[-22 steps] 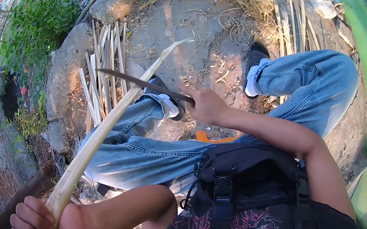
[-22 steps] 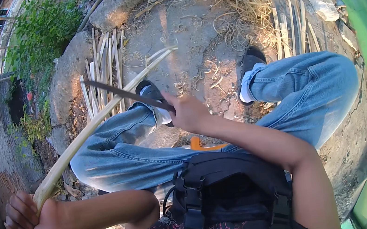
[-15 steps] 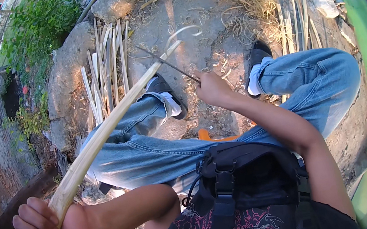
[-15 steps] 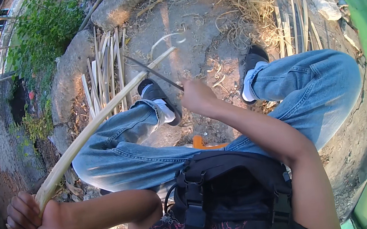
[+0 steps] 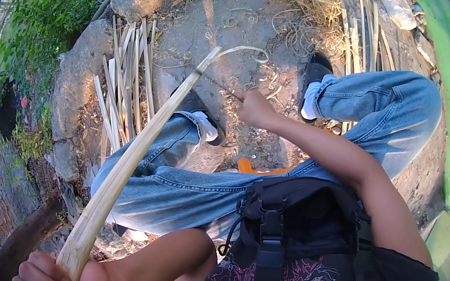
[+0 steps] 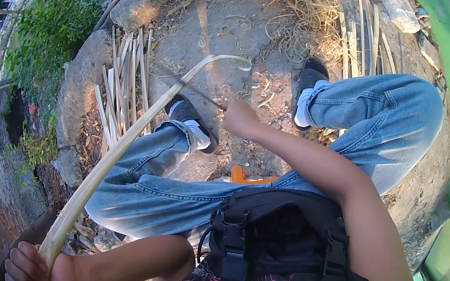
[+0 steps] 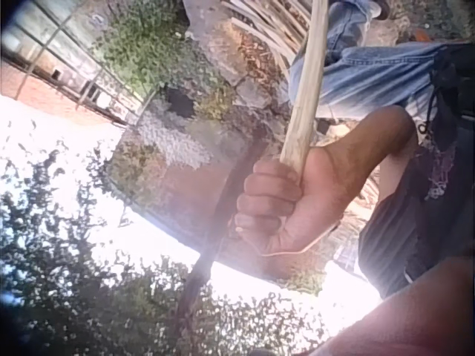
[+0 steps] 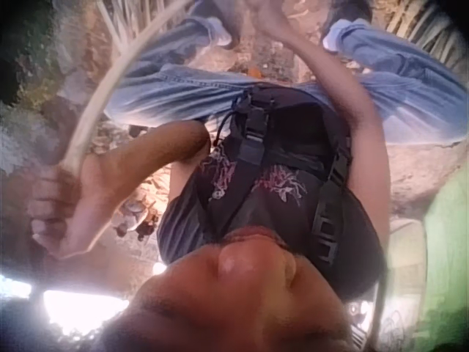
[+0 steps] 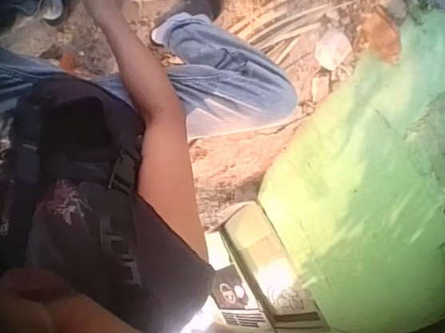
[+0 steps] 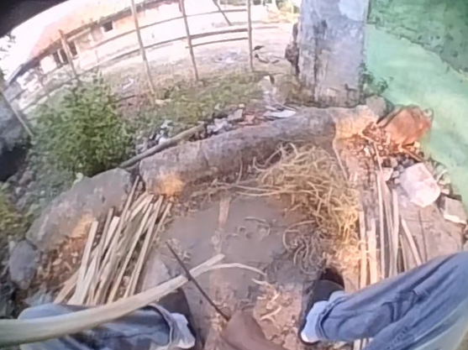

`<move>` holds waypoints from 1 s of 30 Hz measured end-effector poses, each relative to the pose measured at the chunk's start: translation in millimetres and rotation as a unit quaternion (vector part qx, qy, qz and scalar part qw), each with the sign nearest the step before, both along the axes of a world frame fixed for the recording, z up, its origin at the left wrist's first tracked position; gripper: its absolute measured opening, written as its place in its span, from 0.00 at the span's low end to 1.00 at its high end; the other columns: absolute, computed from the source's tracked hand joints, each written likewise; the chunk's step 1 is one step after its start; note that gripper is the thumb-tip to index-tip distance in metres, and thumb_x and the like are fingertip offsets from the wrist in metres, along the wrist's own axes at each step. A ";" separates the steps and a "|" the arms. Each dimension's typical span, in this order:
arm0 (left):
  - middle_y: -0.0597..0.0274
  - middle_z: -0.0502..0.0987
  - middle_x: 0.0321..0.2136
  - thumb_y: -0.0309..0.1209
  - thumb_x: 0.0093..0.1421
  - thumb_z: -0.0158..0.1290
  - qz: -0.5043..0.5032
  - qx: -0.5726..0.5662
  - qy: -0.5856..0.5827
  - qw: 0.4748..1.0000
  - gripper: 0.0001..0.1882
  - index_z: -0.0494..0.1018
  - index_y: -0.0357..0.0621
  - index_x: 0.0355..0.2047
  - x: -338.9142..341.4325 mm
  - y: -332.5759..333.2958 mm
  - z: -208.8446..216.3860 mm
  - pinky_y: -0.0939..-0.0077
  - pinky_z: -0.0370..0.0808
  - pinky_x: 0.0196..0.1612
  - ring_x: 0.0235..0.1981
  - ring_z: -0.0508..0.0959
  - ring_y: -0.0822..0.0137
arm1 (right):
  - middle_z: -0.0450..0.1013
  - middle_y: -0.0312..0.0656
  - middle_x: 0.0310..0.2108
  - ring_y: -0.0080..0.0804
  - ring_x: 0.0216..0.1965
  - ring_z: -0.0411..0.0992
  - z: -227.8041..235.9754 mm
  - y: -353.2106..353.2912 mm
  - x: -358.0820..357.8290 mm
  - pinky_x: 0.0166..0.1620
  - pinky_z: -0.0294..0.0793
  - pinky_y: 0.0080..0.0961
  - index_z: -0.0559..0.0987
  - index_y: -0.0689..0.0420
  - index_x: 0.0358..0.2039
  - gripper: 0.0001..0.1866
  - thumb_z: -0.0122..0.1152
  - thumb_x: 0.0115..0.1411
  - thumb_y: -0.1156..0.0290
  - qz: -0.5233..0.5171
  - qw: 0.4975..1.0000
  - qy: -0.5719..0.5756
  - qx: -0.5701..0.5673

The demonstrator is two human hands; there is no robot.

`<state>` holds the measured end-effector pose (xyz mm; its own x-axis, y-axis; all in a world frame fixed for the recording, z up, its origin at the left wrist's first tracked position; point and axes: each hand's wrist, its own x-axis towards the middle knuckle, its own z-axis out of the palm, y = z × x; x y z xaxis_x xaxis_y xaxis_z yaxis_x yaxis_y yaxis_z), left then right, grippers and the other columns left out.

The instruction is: The person strips layers from a bamboo pole with a knife while sitting outdoors.

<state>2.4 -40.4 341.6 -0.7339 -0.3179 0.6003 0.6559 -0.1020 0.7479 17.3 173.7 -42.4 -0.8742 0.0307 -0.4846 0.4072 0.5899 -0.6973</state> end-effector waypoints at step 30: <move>0.73 0.50 0.08 0.34 0.59 0.42 -0.192 -0.005 0.066 0.979 0.18 0.51 0.55 0.14 -16.0 -11.3 -12.9 0.81 0.46 0.16 0.09 0.49 0.79 | 0.76 0.53 0.38 0.52 0.43 0.73 114.8 47.6 11.0 0.45 0.71 0.43 0.68 0.57 0.56 0.24 0.46 0.64 0.57 0.055 0.979 -0.144 0.136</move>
